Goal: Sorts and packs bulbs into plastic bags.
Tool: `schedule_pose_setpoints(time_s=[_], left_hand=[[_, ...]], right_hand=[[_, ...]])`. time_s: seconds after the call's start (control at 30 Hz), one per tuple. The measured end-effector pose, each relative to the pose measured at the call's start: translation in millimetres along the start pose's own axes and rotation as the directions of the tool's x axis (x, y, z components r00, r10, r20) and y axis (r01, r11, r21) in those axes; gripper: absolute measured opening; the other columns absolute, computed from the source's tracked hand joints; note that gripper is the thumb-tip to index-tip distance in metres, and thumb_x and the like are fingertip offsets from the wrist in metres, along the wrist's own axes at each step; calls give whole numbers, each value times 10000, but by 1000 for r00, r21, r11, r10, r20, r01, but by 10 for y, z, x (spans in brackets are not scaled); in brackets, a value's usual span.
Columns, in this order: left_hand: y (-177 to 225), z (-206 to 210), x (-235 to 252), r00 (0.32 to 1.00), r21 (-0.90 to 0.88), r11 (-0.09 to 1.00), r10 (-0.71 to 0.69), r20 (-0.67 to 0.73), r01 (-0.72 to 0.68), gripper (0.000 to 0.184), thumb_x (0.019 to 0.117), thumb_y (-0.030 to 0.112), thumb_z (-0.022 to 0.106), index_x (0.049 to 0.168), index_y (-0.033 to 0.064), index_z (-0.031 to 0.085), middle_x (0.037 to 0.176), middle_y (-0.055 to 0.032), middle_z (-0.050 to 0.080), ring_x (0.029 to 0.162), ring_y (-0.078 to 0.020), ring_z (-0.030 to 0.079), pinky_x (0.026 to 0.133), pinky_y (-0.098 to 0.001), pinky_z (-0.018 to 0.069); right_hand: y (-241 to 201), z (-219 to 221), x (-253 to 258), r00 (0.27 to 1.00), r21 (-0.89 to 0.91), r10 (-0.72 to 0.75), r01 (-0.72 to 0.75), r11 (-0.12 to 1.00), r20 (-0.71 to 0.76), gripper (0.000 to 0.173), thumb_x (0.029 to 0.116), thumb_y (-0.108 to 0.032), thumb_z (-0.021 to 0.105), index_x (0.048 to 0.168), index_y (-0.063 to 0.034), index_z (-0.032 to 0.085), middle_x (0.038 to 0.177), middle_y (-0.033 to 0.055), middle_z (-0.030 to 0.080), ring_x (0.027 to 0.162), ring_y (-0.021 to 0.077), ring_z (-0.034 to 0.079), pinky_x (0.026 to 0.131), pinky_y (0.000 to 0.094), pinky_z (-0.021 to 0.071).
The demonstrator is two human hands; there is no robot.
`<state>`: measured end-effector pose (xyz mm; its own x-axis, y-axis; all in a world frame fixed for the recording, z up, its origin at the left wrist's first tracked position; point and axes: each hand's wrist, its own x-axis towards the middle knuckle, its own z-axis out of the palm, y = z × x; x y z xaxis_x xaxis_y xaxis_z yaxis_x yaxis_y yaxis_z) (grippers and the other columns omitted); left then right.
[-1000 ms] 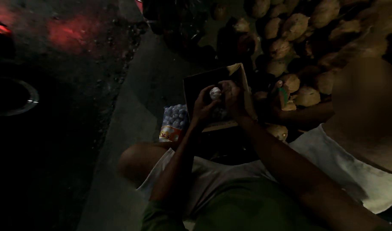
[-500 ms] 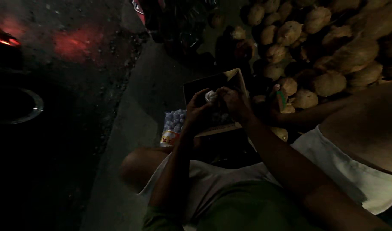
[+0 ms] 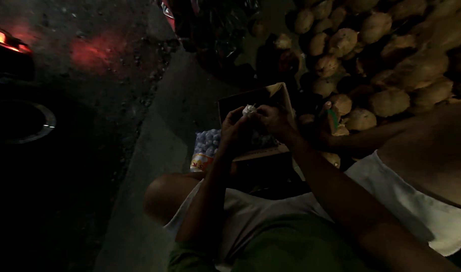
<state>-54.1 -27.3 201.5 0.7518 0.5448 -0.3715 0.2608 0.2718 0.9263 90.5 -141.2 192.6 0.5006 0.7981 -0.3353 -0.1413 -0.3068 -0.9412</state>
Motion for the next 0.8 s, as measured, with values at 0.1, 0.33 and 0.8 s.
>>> schedule_pose_setpoints(time_s=[0.1, 0.33, 0.8], left_hand=[[24, -26, -4, 1000, -24, 999, -28, 12, 29, 367, 1047, 244, 582, 1411, 214, 553, 1190, -49, 696, 913, -159, 706, 795, -344, 609], [0, 19, 50, 996, -240, 968, -59, 66, 74, 324, 1088, 212, 478, 1404, 186, 540, 1181, -28, 689, 943, -113, 696, 849, -283, 588], [-50, 55, 70, 998, 11, 998, 58, 13, -58, 425, 1022, 196, 615, 1438, 241, 540, 1244, -30, 674, 970, -146, 684, 801, -339, 595]], right_hand=[[-44, -35, -34, 999, 146, 19, -23, 989, 30, 287, 1068, -265, 554, 1081, -6, 675, 759, 78, 667, 601, 143, 633, 570, 312, 574], [-13, -5, -33, 991, 87, 1, 12, 996, -137, 335, 1097, -274, 467, 1110, 2, 657, 814, 90, 646, 639, 153, 613, 595, 338, 561], [24, 33, -14, 919, -74, -207, 193, 978, -336, 223, 1044, -196, 573, 1132, -20, 677, 971, 93, 704, 841, 160, 687, 783, 383, 595]])
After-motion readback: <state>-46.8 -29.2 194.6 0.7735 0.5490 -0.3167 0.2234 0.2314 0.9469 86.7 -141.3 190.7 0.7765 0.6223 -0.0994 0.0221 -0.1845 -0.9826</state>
